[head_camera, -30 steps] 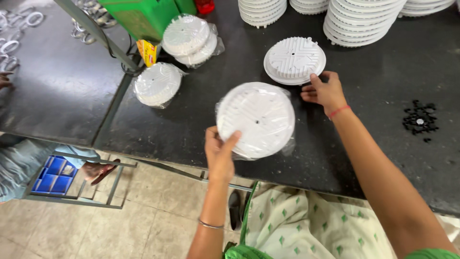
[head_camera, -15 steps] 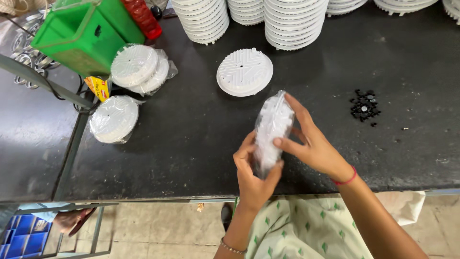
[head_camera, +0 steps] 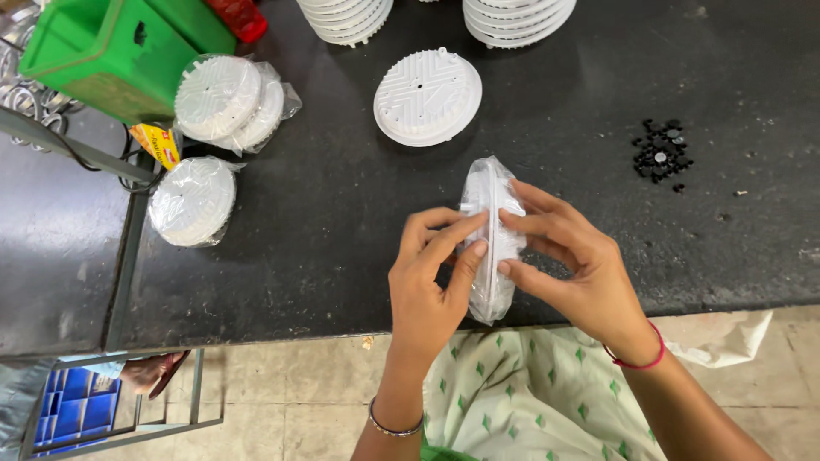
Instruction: The person unwraps plastic wrap from white round plastic light fixture bases, places small black screws into holes on each base, and stacks the prepared bases with others on the work table.
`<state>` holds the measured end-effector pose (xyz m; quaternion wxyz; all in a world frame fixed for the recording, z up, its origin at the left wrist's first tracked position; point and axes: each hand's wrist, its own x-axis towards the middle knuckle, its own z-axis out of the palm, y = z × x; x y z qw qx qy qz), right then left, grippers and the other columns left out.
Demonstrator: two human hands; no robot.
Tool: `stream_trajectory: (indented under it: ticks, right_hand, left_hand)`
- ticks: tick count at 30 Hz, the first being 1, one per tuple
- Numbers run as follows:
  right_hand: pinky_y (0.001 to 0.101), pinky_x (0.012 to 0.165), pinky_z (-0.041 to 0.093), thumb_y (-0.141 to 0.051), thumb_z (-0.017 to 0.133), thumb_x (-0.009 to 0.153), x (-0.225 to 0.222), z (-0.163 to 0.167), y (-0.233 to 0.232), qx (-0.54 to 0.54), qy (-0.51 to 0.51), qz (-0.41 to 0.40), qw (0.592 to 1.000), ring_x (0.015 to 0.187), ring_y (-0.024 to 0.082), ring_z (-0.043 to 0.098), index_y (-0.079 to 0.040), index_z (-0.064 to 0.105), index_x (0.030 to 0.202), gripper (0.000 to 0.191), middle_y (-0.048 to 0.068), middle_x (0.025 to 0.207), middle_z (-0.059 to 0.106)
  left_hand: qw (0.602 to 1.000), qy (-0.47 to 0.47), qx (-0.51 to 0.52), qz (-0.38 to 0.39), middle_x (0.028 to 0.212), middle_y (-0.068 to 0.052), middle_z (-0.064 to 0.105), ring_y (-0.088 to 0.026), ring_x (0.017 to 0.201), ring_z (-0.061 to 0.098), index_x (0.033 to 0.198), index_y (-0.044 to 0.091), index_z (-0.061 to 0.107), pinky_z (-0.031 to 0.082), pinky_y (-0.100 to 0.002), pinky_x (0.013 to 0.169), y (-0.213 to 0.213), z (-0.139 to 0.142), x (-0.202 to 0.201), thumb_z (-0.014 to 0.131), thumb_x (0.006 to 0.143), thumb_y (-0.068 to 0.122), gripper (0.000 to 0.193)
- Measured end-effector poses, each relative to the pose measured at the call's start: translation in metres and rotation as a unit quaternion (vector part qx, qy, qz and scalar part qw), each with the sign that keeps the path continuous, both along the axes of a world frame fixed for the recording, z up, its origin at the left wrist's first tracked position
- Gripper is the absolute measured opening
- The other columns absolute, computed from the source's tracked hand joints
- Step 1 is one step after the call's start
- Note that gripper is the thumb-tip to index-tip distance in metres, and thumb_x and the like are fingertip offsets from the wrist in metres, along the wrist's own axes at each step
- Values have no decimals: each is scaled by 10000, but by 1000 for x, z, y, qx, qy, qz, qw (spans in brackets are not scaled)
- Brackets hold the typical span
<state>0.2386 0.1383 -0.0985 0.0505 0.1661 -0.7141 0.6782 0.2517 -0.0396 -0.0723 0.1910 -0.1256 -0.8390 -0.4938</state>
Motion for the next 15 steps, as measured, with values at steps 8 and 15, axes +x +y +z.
stream_trajectory:
  ticks: [8, 15]
  right_hand:
    - [289, 952, 612, 51, 703, 862, 5, 0, 9, -26, -14, -7, 1000, 1187, 163, 682, 9, 743, 1021, 170, 157, 1436, 637]
    - [258, 825, 584, 42, 650, 943, 8, -23, 19, -76, -31, -56, 995, 1040, 129, 682, 34, 670, 1038, 97, 176, 1344, 701]
  left_hand:
    - [1000, -13, 3, 15, 981, -36, 663, -117, 742, 691, 987, 74, 737, 570, -258, 635, 9, 4, 7, 760, 922, 60, 70]
    - [992, 90, -34, 78, 995, -69, 627, -173, 816, 647, 973, 41, 644, 528, -293, 680, 8, -11, 4, 690, 942, -6, 72]
